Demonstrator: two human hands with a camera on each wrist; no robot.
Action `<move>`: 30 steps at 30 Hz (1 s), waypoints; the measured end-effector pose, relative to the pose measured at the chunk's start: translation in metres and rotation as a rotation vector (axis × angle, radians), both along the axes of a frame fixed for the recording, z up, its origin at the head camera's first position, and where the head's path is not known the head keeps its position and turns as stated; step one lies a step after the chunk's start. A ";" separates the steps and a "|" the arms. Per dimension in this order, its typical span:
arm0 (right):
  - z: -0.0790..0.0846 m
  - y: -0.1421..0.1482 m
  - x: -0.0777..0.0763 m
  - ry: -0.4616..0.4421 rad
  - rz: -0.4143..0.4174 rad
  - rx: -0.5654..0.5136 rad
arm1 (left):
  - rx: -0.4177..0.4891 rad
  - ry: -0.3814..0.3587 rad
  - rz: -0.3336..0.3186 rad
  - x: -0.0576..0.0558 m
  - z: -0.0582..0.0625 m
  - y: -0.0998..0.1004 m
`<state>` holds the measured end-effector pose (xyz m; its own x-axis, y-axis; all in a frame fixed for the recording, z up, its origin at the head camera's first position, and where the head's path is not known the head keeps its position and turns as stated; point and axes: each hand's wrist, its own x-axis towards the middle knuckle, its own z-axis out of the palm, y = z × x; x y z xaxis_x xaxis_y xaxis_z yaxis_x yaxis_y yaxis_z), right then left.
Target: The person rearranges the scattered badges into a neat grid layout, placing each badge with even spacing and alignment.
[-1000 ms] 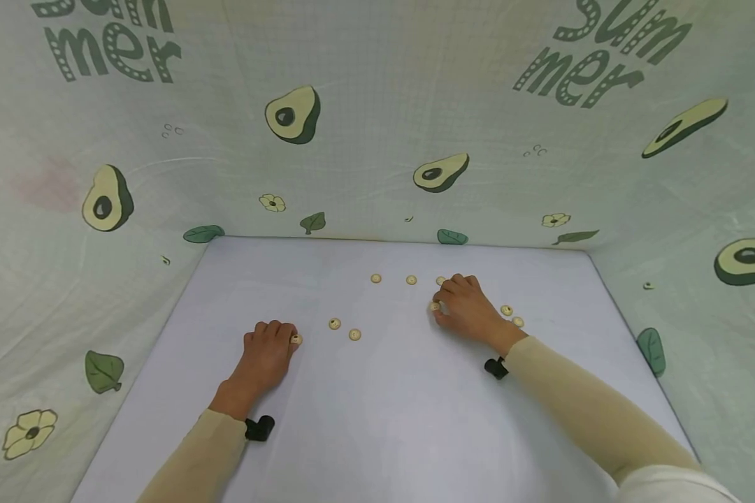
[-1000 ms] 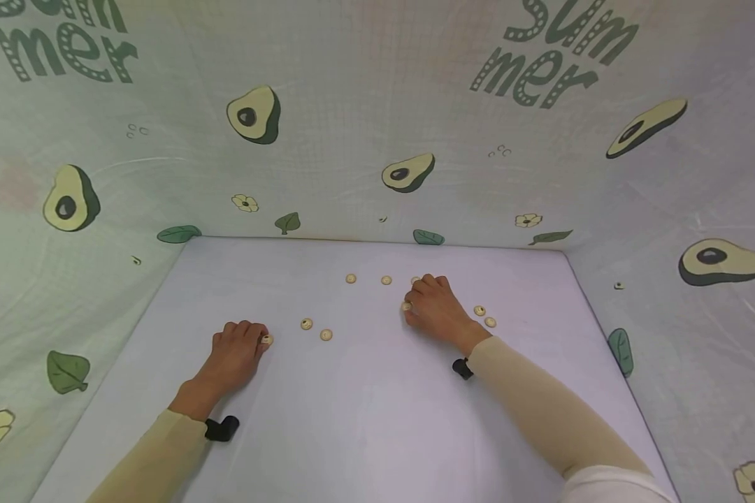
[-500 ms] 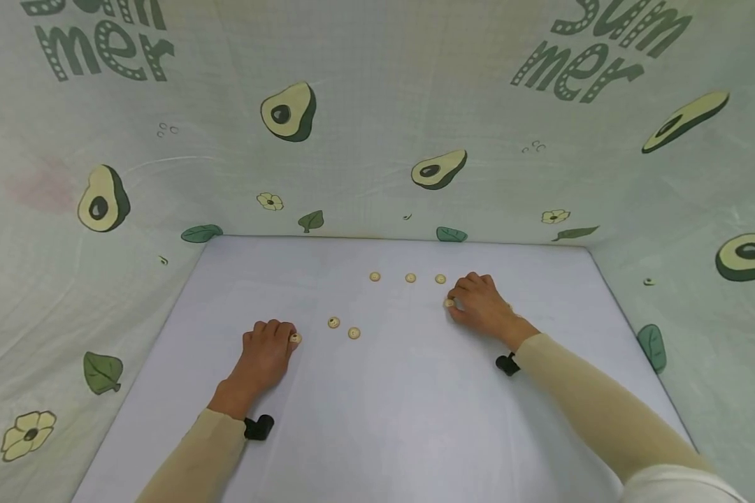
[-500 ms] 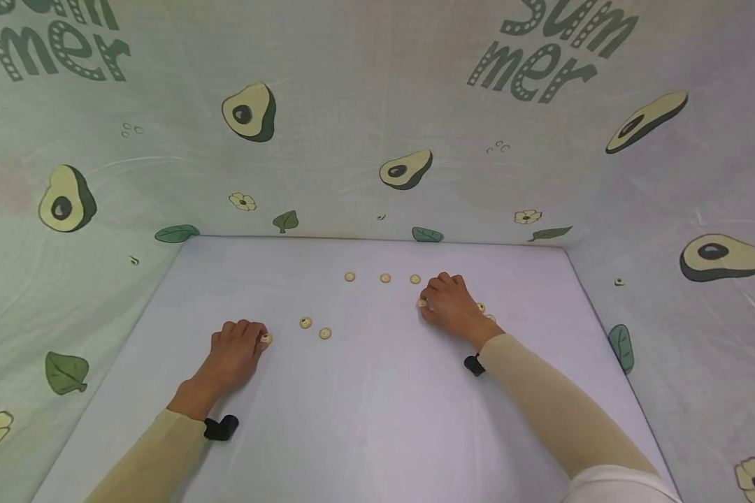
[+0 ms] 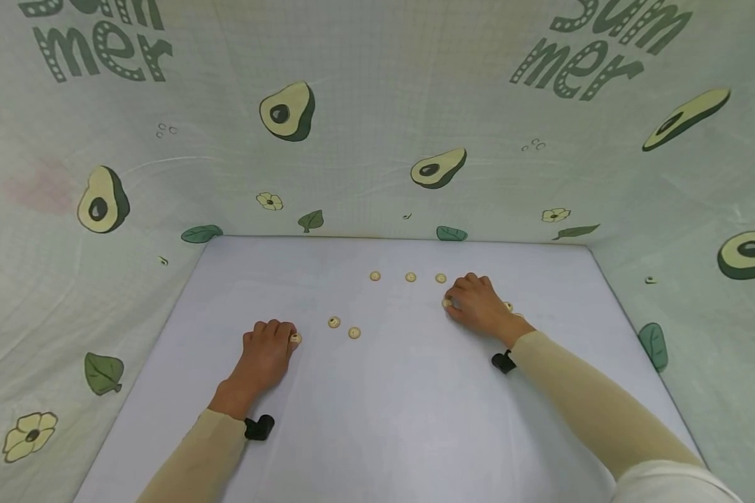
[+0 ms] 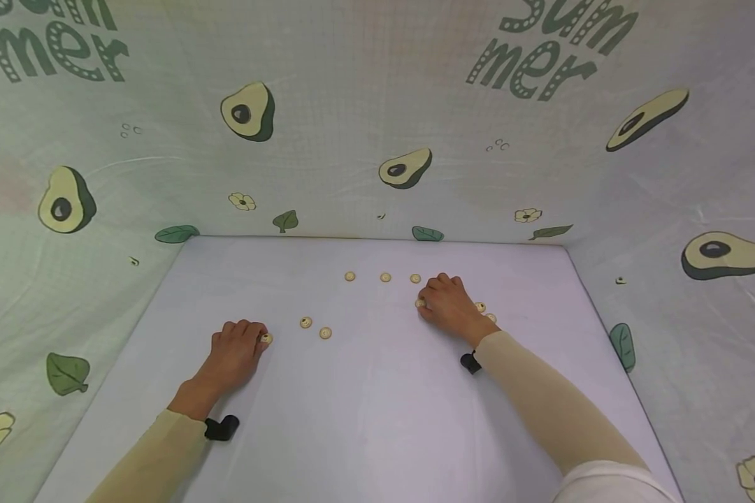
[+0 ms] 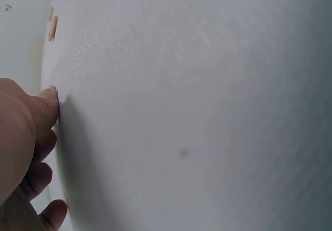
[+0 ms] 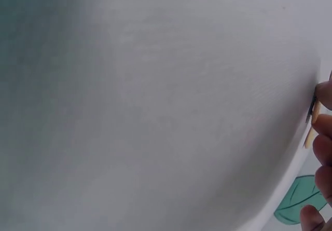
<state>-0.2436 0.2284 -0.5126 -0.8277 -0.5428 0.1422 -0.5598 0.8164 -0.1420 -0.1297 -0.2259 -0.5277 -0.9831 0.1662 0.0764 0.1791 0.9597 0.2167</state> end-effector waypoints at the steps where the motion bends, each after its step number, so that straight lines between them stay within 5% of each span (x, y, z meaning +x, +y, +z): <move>1: 0.000 0.000 0.000 -0.004 -0.005 0.006 | 0.001 0.001 0.002 0.000 0.000 0.000; 30: -0.003 -0.001 -0.001 0.028 -0.003 0.036 | -0.001 0.017 0.001 0.002 -0.001 0.001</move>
